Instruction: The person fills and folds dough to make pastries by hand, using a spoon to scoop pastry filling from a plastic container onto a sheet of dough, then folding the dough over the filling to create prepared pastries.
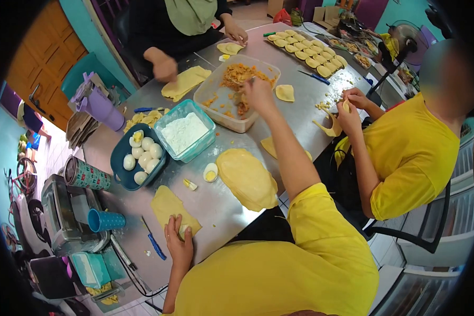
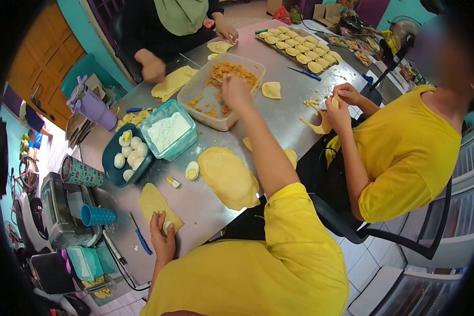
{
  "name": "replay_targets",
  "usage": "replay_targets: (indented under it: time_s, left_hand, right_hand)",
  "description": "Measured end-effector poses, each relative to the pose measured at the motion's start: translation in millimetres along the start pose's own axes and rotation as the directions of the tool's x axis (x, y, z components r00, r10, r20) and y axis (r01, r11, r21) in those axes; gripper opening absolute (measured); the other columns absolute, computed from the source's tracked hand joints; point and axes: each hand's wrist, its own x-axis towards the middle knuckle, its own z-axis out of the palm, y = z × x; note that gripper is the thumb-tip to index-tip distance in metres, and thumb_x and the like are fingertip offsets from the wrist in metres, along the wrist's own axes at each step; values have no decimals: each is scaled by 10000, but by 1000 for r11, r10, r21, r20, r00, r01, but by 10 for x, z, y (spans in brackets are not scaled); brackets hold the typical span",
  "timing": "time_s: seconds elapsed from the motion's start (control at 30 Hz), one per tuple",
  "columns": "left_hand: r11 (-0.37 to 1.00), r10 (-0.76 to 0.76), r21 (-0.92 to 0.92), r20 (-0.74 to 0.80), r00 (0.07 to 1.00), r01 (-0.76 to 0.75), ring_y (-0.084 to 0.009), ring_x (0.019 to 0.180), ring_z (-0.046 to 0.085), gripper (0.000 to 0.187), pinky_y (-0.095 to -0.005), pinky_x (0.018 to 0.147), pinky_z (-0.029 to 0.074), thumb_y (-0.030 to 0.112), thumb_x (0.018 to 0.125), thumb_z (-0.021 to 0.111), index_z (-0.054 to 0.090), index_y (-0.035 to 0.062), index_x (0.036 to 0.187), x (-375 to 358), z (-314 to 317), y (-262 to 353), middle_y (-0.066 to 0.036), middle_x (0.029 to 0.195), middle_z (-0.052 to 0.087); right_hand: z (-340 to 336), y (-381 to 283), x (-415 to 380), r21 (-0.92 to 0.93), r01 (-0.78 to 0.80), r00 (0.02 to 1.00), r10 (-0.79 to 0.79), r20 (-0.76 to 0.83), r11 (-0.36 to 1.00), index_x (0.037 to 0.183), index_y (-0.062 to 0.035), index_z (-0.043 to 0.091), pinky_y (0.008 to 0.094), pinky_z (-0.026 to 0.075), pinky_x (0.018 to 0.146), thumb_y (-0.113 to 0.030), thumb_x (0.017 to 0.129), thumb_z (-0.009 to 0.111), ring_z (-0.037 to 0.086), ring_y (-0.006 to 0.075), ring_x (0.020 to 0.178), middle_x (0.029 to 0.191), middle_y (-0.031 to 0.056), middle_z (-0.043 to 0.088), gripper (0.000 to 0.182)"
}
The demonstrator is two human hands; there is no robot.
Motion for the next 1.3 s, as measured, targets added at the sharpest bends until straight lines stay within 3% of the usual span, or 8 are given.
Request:
replay_targets:
  time_s: [0.1,0.17,0.6,0.67,0.77,1.0,1.2,1.3]
  left_hand:
    - [998,37,41,14,999,-37,-344,1180,487,561,-459,1079,240,62,838,594,339,-23,1330,23,-43,45,-149,1229,585]
    - [999,35,41,22,999,-36,-343,1177,492,563,-472,1079,237,63,831,605,345,-24,1323,31,-40,65,-152,1229,583]
    - [997,37,61,4,999,-37,-339,1167,501,560,-469,1078,244,49,813,628,366,-30,1302,21,-20,28,-149,1228,583]
    - [997,36,69,9,999,-36,-339,1161,506,562,-465,1079,248,44,810,631,368,-28,1301,27,-25,40,-145,1226,585]
    - [994,52,98,-1,999,-52,-337,1153,512,557,-462,1079,252,48,812,629,370,-25,1300,24,-14,26,-141,1224,587]
    - [994,53,92,9,999,-53,-330,1144,518,557,-464,1081,253,59,819,623,368,-22,1307,35,-24,62,-132,1227,585]
    - [994,35,106,-4,999,-35,-324,1148,517,548,-460,1086,251,71,822,619,375,-16,1306,17,-9,18,-128,1232,583]
    - [991,67,112,22,997,-69,-300,1185,463,580,-367,1018,327,24,814,623,355,-15,1327,20,-18,-3,-131,1246,578]
  right_hand:
    - [-352,163,191,-118,-59,996,67,61,991,908,39,625,467,477,737,-197,871,570,616,403,828,849,242,640,245]
    - [-515,314,299,38,70,997,-69,-26,997,940,6,647,447,481,717,-191,875,569,624,386,796,806,229,642,222]
    - [-365,365,238,19,51,986,-54,155,999,857,19,616,407,468,643,-232,899,574,609,348,677,714,203,623,258]
    - [-351,379,232,157,3,979,-35,200,988,846,5,642,303,484,605,-251,910,583,606,164,617,684,67,638,270]
    - [-341,295,188,311,-178,934,60,353,934,788,0,603,305,470,596,-243,907,564,586,166,599,644,74,608,274]
    - [-230,44,79,310,-211,910,71,408,927,813,-26,595,247,487,566,-266,931,553,578,103,588,691,29,616,270]
    - [-128,195,90,503,-425,880,212,425,753,875,-41,573,255,483,500,-266,941,535,544,114,504,655,30,596,238]
    - [-109,222,106,579,-435,891,237,387,690,870,-25,571,253,464,462,-238,938,526,508,111,476,653,46,586,228]
